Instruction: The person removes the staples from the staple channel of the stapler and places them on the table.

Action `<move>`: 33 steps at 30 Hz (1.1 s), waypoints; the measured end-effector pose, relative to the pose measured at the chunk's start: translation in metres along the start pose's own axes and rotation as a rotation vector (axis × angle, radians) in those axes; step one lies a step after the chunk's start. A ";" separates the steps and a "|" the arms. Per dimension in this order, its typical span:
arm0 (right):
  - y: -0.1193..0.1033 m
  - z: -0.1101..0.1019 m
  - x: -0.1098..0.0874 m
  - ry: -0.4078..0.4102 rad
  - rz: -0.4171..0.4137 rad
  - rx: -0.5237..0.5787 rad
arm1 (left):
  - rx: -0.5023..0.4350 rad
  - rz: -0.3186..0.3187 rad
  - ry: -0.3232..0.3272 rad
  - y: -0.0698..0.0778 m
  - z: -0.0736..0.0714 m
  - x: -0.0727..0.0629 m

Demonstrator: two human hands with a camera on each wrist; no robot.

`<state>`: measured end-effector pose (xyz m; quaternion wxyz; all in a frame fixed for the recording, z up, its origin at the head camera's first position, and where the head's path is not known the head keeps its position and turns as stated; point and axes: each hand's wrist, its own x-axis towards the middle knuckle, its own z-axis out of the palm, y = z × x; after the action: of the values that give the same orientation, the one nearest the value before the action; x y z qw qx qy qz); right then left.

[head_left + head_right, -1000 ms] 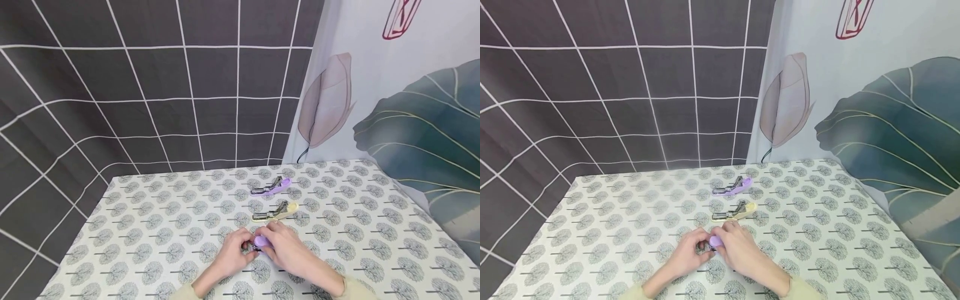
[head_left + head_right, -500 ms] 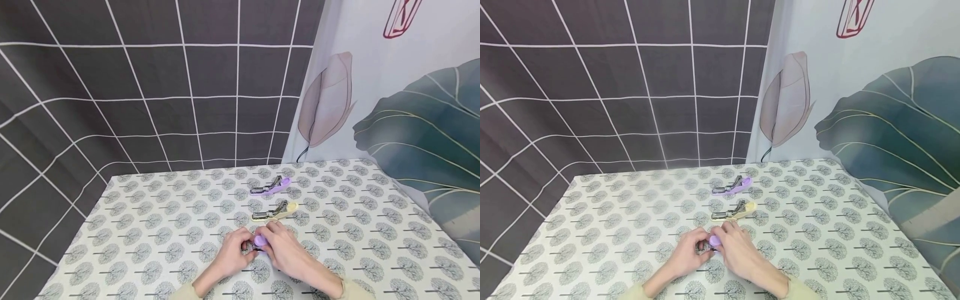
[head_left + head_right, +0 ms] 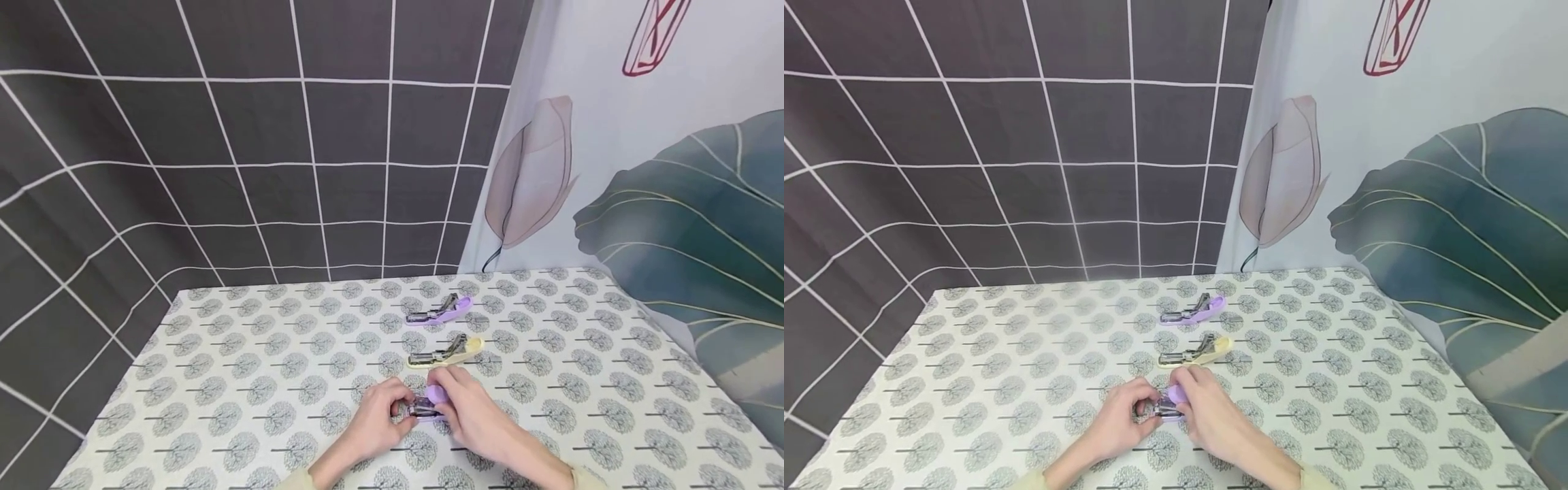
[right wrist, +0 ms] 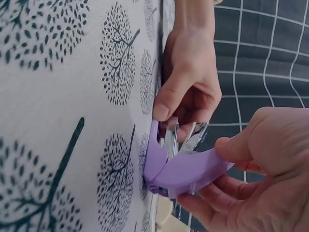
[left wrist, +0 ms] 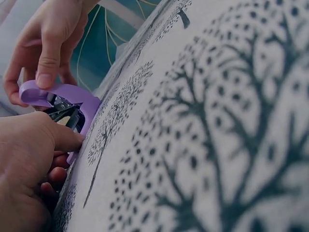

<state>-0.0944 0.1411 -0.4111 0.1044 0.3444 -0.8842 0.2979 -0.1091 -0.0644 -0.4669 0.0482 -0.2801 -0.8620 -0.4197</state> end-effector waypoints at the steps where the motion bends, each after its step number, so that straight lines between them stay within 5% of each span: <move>1: 0.001 -0.001 -0.001 0.008 -0.002 0.020 | -0.005 -0.007 -0.005 0.000 0.000 0.000; 7: 0.010 -0.001 -0.008 0.050 0.007 0.192 | -0.025 -0.035 -0.016 0.001 -0.001 0.000; 19: 0.023 -0.002 -0.022 0.127 0.030 0.341 | -0.020 -0.026 -0.004 0.001 0.000 0.000; 33: 0.030 0.004 -0.032 0.224 0.065 0.335 | 0.012 -0.010 -0.011 0.002 -0.001 0.001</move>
<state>-0.0909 0.1737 -0.4399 0.1338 0.2931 -0.8158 0.4803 -0.1088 -0.0638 -0.4653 0.0430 -0.2775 -0.8663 -0.4132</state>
